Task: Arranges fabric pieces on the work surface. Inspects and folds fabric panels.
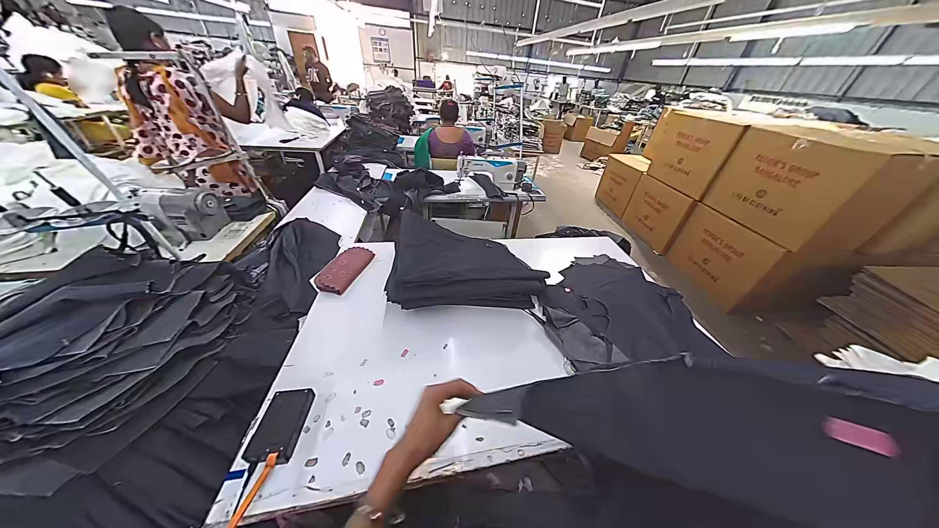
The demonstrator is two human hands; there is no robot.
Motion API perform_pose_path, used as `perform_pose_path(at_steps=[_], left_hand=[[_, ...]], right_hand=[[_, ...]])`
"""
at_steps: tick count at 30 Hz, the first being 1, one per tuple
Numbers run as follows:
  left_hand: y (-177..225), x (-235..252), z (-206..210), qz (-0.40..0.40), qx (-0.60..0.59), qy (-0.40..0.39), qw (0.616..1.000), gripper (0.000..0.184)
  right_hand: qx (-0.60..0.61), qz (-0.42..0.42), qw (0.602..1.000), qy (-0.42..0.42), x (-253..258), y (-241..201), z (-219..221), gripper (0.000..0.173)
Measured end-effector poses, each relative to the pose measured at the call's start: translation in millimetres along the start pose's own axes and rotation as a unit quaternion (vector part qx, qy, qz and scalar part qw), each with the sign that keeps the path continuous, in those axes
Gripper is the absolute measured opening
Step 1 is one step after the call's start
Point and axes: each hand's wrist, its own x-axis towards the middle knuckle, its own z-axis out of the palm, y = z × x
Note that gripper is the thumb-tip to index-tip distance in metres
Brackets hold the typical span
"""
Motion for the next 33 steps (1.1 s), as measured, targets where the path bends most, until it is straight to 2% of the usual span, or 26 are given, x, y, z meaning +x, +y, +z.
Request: perform_pose_path(at_steps=[1,3,5,7,8,10,12,13,14,15,16,17,19,20,21,23,25,26,27,28,30,31,33], left_hand=[[8.2,-10.0,-19.6,0.023,-0.023,0.086,0.996,0.016],[54.4,-24.7,-53.1,0.025,-0.064,0.249,0.966,0.014],[113.7,-29.2,-70.3,0.027,-0.088,0.352,0.931,0.012],[144.7,-30.2,-87.5,0.034,-0.083,0.347,0.933,0.014],[145.8,-24.1,-96.1,0.026,-0.083,0.332,0.939,0.019],[127.5,-7.7,-107.6,-0.064,-0.077,0.337,0.936,0.028],[84.5,-8.6,-114.8,-0.158,-0.054,0.364,0.916,0.036],[63.4,-21.6,-118.1,-0.191,-0.054,0.339,0.92,0.05],[46.6,-41.7,-119.2,-0.256,-0.084,0.307,0.913,0.059],[32.8,-73.2,-116.7,-0.331,-0.13,0.276,0.893,0.066],[22.1,-110.0,-110.4,-0.4,-0.159,0.247,0.868,0.067],[15.5,-142.9,-107.0,-0.436,-0.178,0.166,0.866,0.052],[10.6,-173.1,-112.6,-0.425,-0.161,-0.047,0.89,0.014],[19.0,-173.6,-118.0,-0.402,-0.135,-0.084,0.902,0.005],[33.7,-171.2,-123.7,-0.364,-0.12,-0.054,0.922,0.004],[58.6,-157.4,-137.3,-0.248,-0.158,0.066,0.954,0.018],[63.9,-129.6,-150.8,-0.123,-0.205,0.1,0.966,0.037],[71.2,-114.5,-148.2,-0.117,-0.175,0.144,0.967,0.04],[80.2,-100.3,-143.1,-0.129,-0.121,0.201,0.963,0.043],[89.2,-86.3,-141.9,-0.141,-0.069,0.251,0.955,0.044],[95.2,-66.6,-160.5,-0.111,-0.063,0.303,0.944,0.026],[92.4,-61.8,-174.3,-0.079,-0.075,0.301,0.947,0.02],[87.8,-48.6,-188.8,-0.043,-0.07,0.303,0.949,0.02]], right_hand=[[-0.055,0.028,0.997,-0.051,5.0,17.5,-27.6,0.025],[-0.137,0.04,0.983,-0.118,0.7,45.2,-59.5,0.02],[-0.084,0.029,0.99,-0.108,-10.2,54.7,-56.9,0.026],[-0.005,0.036,0.996,-0.083,-12.7,55.0,-35.2,0.027],[0.044,0.073,0.994,-0.075,-11.5,59.4,-22.0,0.027],[0.112,0.183,0.974,-0.075,0.2,82.6,18.3,0.032],[0.113,0.336,0.93,-0.096,2.0,122.3,53.8,0.036],[0.103,0.407,0.897,-0.14,-8.0,148.0,56.2,0.042],[0.085,0.455,0.861,-0.212,-26.5,174.7,50.1,0.051],[0.08,0.489,0.815,-0.301,-51.5,196.4,36.1,0.052],[0.061,0.518,0.774,-0.359,-77.8,209.3,22.7,0.04],[0.028,0.544,0.743,-0.39,-99.3,218.1,13.4,0.026],[-0.026,0.565,0.71,-0.419,-123.7,229.2,0.6,0.018],[-0.044,0.553,0.721,-0.415,-121.4,227.2,-1.1,0.018],[-0.036,0.532,0.748,-0.395,-110.6,219.4,-0.9,0.019],[0.073,0.486,0.813,-0.311,-79.8,198.7,4.2,0.027],[0.2,0.435,0.835,-0.271,-51.1,189.3,11.9,0.044],[0.199,0.413,0.842,-0.285,-40.9,188.0,15.7,0.049],[0.144,0.392,0.856,-0.307,-32.3,185.3,20.9,0.049],[0.083,0.372,0.871,-0.31,-22.9,181.4,27.1,0.041],[0.072,0.319,0.901,-0.286,0.3,173.4,34.9,0.024],[0.111,0.291,0.909,-0.277,11.4,169.6,36.6,0.026],[0.139,0.242,0.91,-0.306,25.9,165.5,43.9,0.057]])
